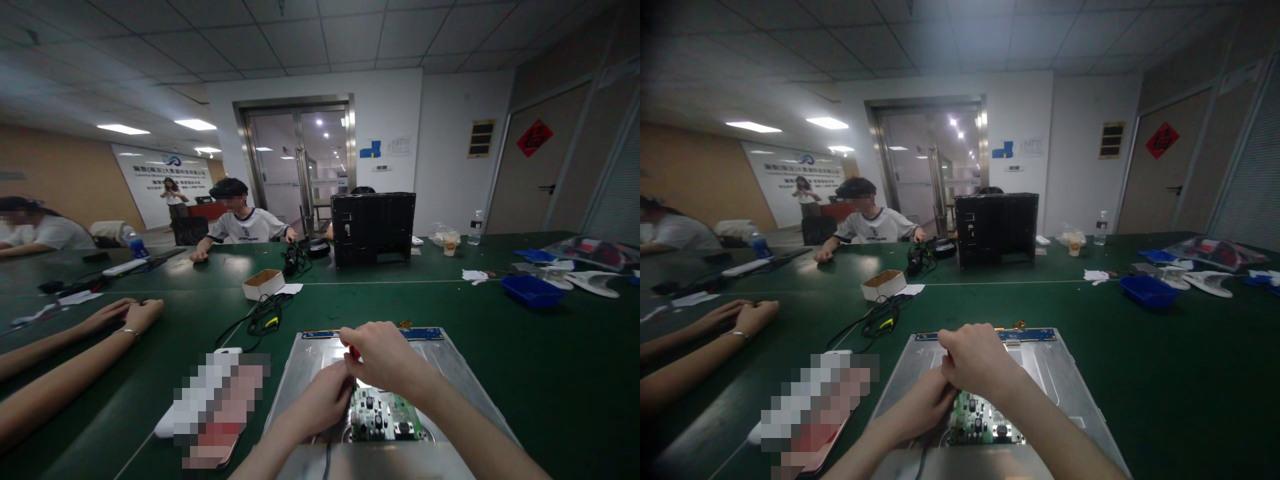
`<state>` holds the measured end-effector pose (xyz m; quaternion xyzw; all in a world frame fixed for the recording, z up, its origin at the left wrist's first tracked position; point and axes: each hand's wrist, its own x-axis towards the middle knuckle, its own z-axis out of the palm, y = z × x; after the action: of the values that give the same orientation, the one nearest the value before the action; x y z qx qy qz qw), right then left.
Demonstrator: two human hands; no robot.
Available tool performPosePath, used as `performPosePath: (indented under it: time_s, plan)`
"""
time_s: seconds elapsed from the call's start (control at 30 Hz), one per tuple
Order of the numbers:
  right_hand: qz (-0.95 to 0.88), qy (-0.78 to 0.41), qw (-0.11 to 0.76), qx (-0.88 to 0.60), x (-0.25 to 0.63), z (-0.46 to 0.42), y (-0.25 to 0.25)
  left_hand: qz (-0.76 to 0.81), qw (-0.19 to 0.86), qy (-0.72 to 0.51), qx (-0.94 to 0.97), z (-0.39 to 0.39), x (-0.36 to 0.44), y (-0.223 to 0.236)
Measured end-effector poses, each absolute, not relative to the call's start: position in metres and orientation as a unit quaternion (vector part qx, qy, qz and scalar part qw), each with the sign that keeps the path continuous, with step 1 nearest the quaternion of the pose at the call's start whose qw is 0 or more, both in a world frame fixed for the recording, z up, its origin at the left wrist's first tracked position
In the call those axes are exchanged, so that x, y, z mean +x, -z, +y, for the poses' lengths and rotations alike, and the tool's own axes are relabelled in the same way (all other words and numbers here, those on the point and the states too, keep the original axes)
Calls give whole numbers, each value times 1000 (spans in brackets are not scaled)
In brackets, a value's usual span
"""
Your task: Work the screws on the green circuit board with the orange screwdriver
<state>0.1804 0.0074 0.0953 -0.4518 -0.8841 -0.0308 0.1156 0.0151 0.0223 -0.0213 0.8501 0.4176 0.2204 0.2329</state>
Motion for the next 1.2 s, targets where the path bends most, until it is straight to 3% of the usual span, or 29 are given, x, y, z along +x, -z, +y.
performPosePath:
  time_s: [1.2]
  plan:
    - [-875,54,108,-468,180,8,-96,418,225,-217,853,25,13,24]
